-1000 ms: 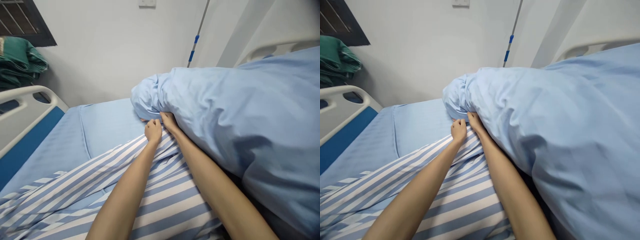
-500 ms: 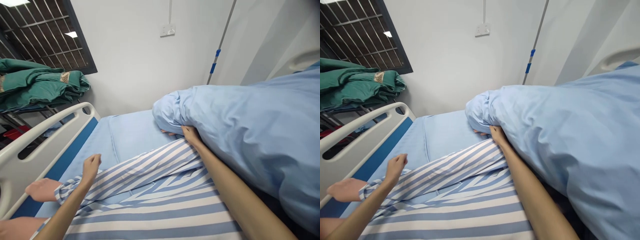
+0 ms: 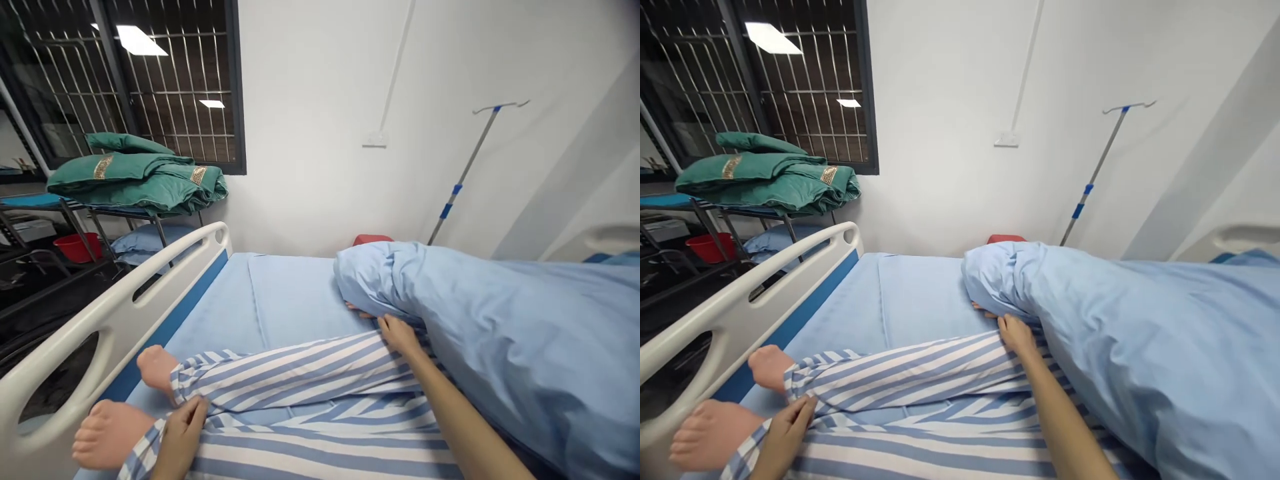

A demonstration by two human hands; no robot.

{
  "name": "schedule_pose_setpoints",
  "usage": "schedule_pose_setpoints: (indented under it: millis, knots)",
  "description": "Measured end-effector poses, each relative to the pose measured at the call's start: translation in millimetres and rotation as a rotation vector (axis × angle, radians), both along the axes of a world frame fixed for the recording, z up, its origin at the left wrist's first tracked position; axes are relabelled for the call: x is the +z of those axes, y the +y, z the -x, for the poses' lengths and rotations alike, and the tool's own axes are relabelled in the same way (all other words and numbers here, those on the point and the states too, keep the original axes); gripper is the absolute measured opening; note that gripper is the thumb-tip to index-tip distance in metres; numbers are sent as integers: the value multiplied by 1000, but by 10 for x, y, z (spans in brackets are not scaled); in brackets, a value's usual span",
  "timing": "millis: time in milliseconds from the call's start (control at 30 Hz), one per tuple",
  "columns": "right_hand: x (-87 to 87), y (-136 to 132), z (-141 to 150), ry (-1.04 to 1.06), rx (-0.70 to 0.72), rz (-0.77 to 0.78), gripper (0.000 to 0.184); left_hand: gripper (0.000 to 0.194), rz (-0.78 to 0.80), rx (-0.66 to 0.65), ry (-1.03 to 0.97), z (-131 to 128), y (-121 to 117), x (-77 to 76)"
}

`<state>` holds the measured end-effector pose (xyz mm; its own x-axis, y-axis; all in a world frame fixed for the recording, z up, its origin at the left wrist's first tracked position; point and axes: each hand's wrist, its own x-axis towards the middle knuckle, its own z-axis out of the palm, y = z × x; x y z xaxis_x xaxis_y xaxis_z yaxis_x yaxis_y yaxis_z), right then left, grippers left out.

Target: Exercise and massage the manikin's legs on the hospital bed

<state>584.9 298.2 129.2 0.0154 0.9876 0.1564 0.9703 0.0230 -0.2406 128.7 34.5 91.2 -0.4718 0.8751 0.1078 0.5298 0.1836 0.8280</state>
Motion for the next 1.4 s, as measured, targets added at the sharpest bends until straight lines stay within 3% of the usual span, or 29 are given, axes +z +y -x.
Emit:
schedule_pose_setpoints:
  millis: [133,233,333,433,533,633,833,967,1067,1133,1233,1300,1400]
  knots:
    - [31,-369,359,68,73,-74,26,38,28,-23,139,-2,-7,-71]
    - [-44,-771,780,310,145,-117,28,28,56,-92,315,-4,-37,-117]
    - [-120,-1275,1378,597,177,-134,33,30,84,-147,480,-6,-58,-143]
    - [-141,-1793,2092,815,308,-79,35,33,137,-159,635,-15,-67,-125]
    - [-109,-2206,2756,892,383,-28,36,27,142,-124,601,-34,-82,-73]
    - [-55,-2419,3227,872,447,17,34,21,127,-101,501,-47,-109,-29]
    - [102,-2257,3653,895,451,-16,39,26,35,-47,94,-6,-19,130]
    - [153,-1916,3855,1019,432,-48,42,34,-111,64,-65,52,333,435]
    - [19,-1645,4011,1082,391,-78,42,35,-254,147,-191,117,669,535]
    - [-137,-1500,4089,1073,388,-75,42,33,-242,163,-171,167,844,445]
    - [-322,-1371,4120,1030,376,-24,41,27,-132,133,-14,217,967,177]
    - [-349,-1334,4079,1012,384,-8,40,25,-31,112,96,219,979,44]
    - [-300,-1299,3975,1005,433,-26,40,28,86,94,176,175,983,30]
